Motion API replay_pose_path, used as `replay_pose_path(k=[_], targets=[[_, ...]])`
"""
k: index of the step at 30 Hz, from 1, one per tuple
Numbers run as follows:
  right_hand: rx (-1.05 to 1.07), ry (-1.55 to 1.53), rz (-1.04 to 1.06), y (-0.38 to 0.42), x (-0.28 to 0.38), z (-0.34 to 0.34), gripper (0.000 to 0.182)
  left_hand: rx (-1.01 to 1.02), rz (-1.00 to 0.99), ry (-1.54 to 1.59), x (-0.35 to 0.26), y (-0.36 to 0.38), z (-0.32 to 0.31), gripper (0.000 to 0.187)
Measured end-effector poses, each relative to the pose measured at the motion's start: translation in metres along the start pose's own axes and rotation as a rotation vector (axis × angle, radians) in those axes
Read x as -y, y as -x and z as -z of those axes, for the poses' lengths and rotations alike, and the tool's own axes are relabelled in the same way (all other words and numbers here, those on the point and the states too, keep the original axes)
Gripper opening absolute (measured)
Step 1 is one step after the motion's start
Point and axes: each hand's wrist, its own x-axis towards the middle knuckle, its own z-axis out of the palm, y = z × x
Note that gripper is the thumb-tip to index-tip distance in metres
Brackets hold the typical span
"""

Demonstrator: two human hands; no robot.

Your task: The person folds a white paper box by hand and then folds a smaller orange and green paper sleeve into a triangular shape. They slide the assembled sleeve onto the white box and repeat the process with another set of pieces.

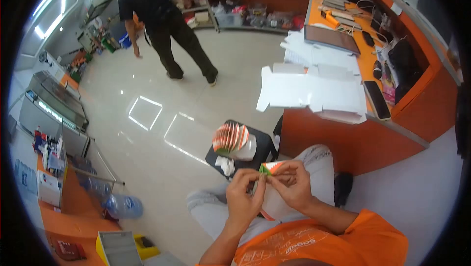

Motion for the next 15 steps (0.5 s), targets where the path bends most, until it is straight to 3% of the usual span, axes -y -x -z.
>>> replay_pose_path(k=[15], targets=[[0.148, -0.003, -0.173, 0.013, -0.015, 0.012, 0.033, 0.107, 0.123, -0.139, 0.013, 0.018, 0.001, 0.011]])
